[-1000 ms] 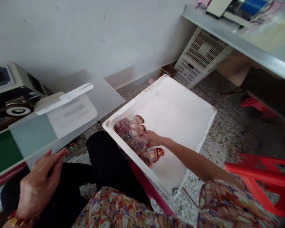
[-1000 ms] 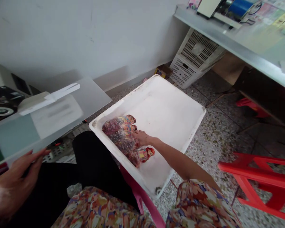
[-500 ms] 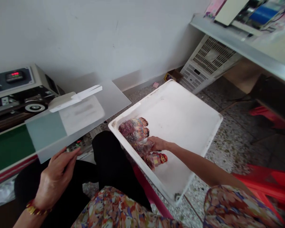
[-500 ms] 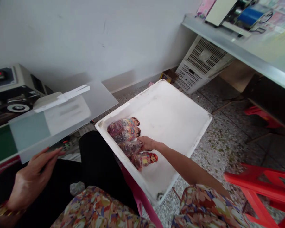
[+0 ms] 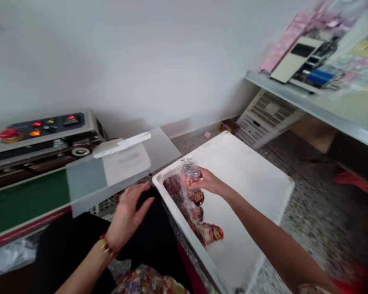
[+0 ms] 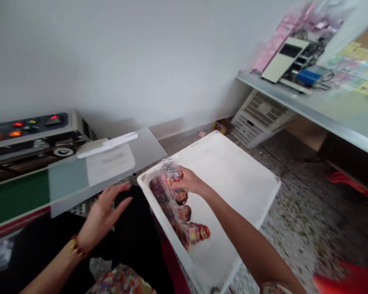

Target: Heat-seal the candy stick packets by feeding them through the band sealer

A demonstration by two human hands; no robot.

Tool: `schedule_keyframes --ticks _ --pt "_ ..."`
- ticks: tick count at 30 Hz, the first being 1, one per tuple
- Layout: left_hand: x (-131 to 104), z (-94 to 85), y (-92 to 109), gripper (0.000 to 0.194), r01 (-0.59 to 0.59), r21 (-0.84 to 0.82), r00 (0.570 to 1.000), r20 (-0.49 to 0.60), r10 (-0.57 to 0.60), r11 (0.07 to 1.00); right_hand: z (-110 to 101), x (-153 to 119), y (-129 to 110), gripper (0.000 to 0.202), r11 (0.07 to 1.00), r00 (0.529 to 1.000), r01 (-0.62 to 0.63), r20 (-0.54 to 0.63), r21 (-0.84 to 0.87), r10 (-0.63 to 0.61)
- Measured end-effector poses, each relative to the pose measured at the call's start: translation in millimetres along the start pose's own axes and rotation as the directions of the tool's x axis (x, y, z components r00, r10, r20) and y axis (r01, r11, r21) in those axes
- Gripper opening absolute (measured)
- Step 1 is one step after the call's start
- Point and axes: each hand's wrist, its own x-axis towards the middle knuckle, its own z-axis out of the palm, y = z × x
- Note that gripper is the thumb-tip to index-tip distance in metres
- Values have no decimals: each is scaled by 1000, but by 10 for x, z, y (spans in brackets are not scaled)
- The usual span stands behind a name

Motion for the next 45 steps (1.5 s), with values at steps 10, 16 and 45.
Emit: schedule_keyframes --ticks 10,16,45 --pt "1023 -133 -526 81 545 17 817 -236 -527 838 1212 1587 -1223 41 943 980 200 60 -267 -191" --pt "1094 -322 -990 73 645 196 759 -271 -592 738 1586 1987 -1358 66 668 986 103 -13 -737 -167" --pt "667 -511 -1328 53 293 531 950 -70 -304 795 1952 2004 -1164 36 222 762 446 237 -867 -603"
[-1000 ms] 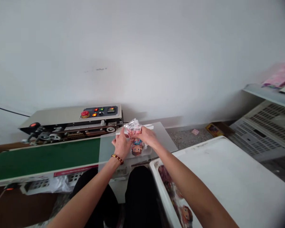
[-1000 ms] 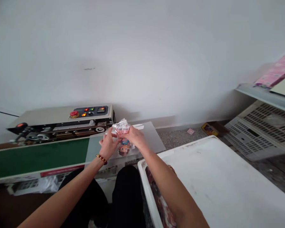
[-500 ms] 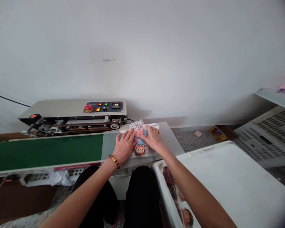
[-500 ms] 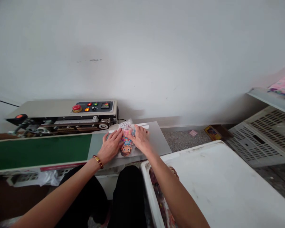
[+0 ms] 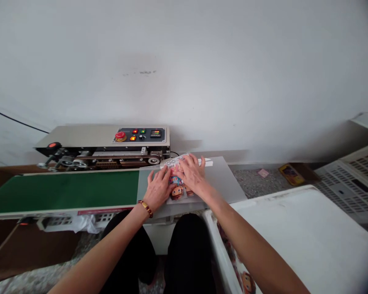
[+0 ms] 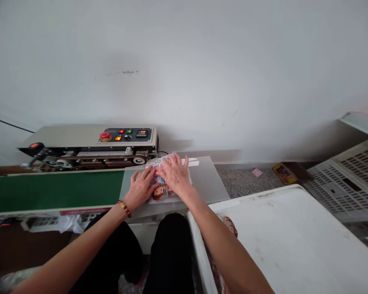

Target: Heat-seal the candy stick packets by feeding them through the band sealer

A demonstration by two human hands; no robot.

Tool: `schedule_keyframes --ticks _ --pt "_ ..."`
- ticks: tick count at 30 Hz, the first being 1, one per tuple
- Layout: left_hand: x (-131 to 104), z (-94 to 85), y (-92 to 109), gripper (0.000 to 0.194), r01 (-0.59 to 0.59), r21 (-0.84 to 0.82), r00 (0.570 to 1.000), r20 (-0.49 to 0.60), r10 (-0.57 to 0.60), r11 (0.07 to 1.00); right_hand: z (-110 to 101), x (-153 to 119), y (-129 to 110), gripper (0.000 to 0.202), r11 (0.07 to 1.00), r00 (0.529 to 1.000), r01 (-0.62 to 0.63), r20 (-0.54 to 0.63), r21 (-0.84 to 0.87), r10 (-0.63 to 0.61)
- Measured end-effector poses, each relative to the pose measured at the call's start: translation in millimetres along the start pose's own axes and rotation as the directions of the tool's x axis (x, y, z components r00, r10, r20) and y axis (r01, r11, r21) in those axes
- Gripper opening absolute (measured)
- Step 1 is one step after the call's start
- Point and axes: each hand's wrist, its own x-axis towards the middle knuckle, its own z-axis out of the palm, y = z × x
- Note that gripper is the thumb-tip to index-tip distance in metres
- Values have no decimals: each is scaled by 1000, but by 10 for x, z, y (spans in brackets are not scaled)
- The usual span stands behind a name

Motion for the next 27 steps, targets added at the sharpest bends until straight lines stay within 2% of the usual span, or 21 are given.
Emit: schedule_keyframes --ticks 2,5,10,12,14,17,23,27 --pt "-41 -14 -66 53 29 22 999 15 -29 999 45 -42 17 36 999 999 42 9 -8 -42" --pt "-82 -30 -204 49 32 40 999 15 -33 999 65 -132 75 35 999 998 40 48 -26 -39" --pt "-49 -12 -341 49 -18 32 1000 16 18 999 -81 -170 62 34 999 993 -12 117 -45 18" --pt "-12 -3 -339 50 -65 26 998 29 64 998 -152 -120 1 32 999 992 -1 123 -39 6" --pt "16 -8 -321 49 -96 25 995 38 95 995 -181 -67 -58 34 998 989 67 135 -14 -65" --pt "27 -46 -273 49 -91 43 996 29 89 995 -132 -46 -83 35 986 972 165 169 21 -166" --pt "60 -91 -107 51 -119 20 990 79 117 993 -23 -116 -4 34 990 982 137 123 43 -142" --pt "66 -62 -104 52 -66 -39 994 90 69 997 -35 -108 -5 33 987 977 161 136 27 -164"
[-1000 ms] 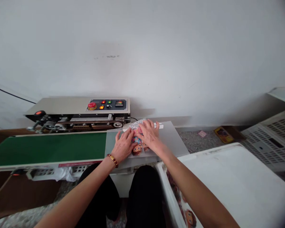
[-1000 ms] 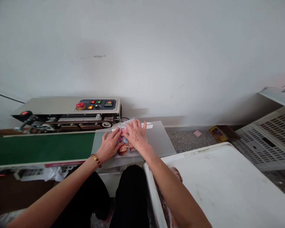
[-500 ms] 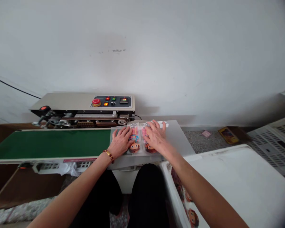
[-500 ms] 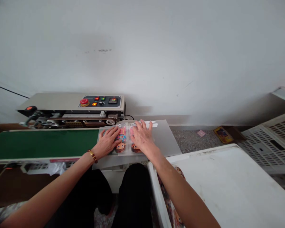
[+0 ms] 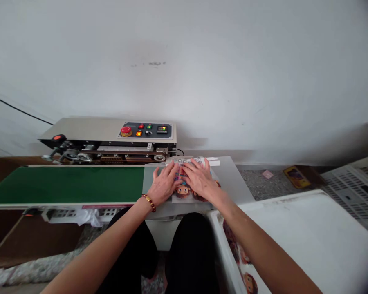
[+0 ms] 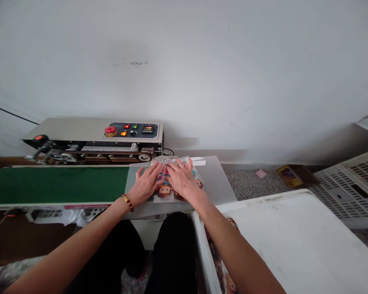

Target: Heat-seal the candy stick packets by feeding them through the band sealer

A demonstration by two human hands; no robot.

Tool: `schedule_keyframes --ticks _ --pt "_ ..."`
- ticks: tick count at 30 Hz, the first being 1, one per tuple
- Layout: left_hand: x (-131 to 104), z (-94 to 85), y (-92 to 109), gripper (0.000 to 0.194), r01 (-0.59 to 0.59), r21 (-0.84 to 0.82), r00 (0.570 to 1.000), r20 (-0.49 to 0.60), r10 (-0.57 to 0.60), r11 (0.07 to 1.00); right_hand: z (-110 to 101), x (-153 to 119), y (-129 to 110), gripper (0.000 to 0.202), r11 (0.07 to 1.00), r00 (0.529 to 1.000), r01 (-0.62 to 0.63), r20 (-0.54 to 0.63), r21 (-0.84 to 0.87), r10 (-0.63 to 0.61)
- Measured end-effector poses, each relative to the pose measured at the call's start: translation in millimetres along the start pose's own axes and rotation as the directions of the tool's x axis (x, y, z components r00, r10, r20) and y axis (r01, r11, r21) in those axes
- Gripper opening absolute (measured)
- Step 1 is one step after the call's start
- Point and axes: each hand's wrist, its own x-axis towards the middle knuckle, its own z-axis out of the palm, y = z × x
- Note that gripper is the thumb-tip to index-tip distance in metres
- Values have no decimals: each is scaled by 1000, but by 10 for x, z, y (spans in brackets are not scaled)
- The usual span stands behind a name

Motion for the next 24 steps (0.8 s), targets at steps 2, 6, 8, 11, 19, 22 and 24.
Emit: schedule_keyframes --ticks 2,6,8,11,19,22,24 --pt "-23 5 -57 50 -17 4 1000 -9 17 1000 8 0 13 33 1000 1000 -5 16 0 5" --pt "-81 -42 -218 45 -89 79 994 -57 94 993 40 -19 72 35 1000 999 -2 32 -6 2" --pt "-101 -84 -300 44 -96 93 993 -59 101 991 34 -21 86 35 1000 999 -6 42 -10 6" --pt "-105 -127 -383 42 -58 74 996 -67 63 996 -13 -2 48 35 1000 999 -2 50 -18 3" --pt "-22 -18 -329 50 -143 -2 989 -41 142 990 -86 33 -77 35 999 998 36 62 -28 -34" --pt "-109 -26 -497 49 -109 -19 993 -38 108 994 -66 73 -87 35 996 996 80 45 -48 -78" --pt "-211 -76 -709 49 -88 -35 996 -28 87 996 -47 139 -127 35 994 995 99 36 -51 -98"
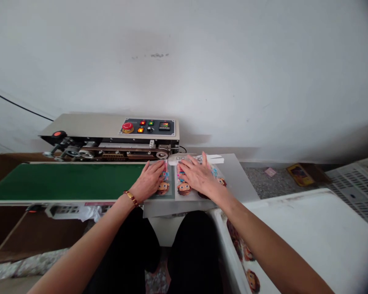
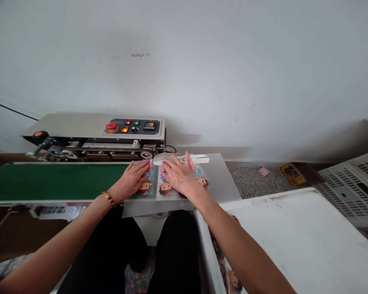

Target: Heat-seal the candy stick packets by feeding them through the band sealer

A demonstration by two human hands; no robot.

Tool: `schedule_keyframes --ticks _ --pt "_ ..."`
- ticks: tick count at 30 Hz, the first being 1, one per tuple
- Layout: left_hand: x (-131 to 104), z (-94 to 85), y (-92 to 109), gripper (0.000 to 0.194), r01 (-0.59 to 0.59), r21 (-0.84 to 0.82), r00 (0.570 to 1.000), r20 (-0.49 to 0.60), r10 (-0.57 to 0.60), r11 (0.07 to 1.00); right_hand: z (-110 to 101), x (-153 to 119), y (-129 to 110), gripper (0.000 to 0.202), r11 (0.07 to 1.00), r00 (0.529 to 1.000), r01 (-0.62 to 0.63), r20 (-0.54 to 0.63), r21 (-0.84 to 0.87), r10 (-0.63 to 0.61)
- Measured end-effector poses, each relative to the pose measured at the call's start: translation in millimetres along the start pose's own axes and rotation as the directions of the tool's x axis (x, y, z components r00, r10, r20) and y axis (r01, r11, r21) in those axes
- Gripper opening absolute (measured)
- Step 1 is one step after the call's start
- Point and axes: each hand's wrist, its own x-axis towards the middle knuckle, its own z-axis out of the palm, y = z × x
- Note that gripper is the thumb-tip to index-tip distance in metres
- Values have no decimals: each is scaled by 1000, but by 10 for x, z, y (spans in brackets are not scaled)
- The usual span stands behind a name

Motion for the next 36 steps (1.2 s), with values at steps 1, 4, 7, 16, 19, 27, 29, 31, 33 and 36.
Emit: schedule_keyframes --ticks 1,4,7,16,19,27,29,31,33,36 --pt "-62 -41 -109 49 13 -6 1000 6 -13 1000 9 46 -27 35 1000 1000 7 1 4 -7" --pt "-186 -162 -330 46 88 19 996 -25 -87 996 35 183 -115 34 999 999 33 5 32 -33" --pt "-142 -177 -214 42 92 51 989 -117 -85 994 40 231 -148 33 997 1000 27 -12 72 -27" --pt "159 152 409 52 -85 -18 996 -27 84 996 -58 -1 -78 33 999 999 13 47 48 -15" --pt "59 63 200 52 -85 -56 996 -7 85 995 -58 24 -127 32 998 999 15 39 60 -17" --pt "-403 -235 -627 49 23 -48 999 -36 -24 999 -116 -356 312 35 988 987 -151 46 -17 152" --pt "-463 -261 -666 44 107 40 986 -136 -101 993 -92 -359 316 34 993 993 -111 41 -41 113" --pt "-456 -259 -545 40 157 93 964 -230 -133 983 -39 -253 226 33 997 998 -64 19 -48 65" --pt "-378 -210 -286 36 110 86 962 -260 -84 990 21 -91 98 31 999 1000 -30 -7 -34 30" --pt "-153 -50 191 34 -48 20 970 -238 51 999 66 76 -29 32 999 999 -21 -42 25 22"
